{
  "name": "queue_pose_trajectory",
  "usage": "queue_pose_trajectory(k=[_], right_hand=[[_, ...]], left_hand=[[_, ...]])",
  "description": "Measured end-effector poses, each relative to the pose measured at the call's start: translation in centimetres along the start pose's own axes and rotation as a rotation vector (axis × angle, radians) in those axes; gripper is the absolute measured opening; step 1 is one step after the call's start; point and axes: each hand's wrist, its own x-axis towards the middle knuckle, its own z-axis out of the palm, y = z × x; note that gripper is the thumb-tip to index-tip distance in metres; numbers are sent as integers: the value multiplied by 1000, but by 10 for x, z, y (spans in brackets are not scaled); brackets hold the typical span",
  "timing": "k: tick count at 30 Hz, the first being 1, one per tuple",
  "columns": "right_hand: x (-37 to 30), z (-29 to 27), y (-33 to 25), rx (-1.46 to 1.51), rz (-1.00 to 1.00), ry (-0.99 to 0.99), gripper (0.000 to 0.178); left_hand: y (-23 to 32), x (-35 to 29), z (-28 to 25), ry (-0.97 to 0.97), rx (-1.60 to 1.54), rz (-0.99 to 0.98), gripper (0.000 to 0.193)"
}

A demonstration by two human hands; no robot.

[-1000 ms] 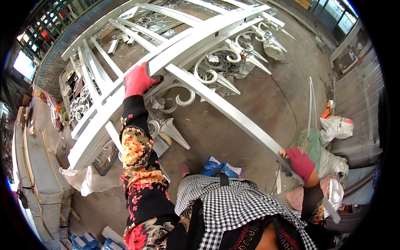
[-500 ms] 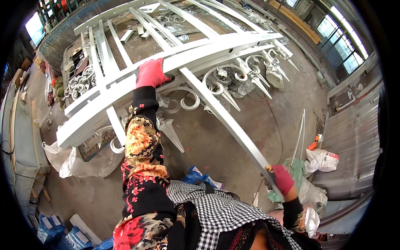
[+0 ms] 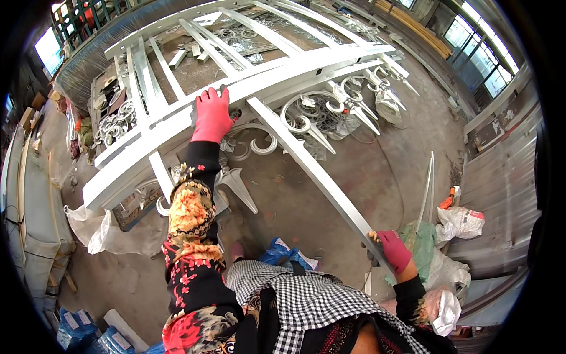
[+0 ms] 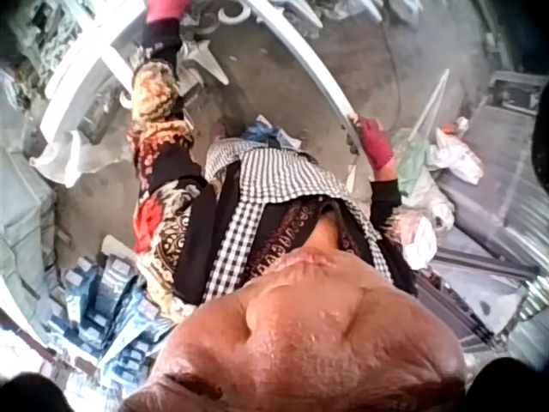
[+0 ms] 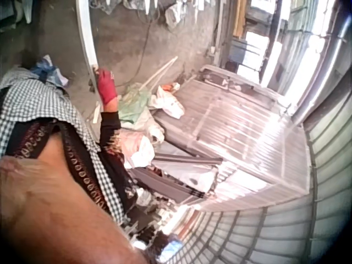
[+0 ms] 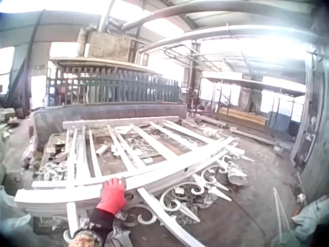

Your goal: The person assembles a white metal gate by repeatedly picking up long metal bars and fitting them into slots on the gate frame. The person handles the bars one at a time, aligning and inserting them into the structure.

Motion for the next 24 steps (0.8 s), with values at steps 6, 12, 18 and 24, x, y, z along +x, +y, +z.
queue_pose_trajectory(k=[6,12,18,24], right_hand=[[-27,-13,-24,47,55,-25,33],[-31,-17,-25,26,125,-56,34],[-28,-23,-15,-59,99,51,33],[-16,-24,-12,145,233,-120,27]], left_hand=[[11,-15,4,153,17,33,74],[18,-14,16,338,141,59,42],[39,-6,-9,63,84,-72,62],[28,3,-9,33,-19,-78,54]])
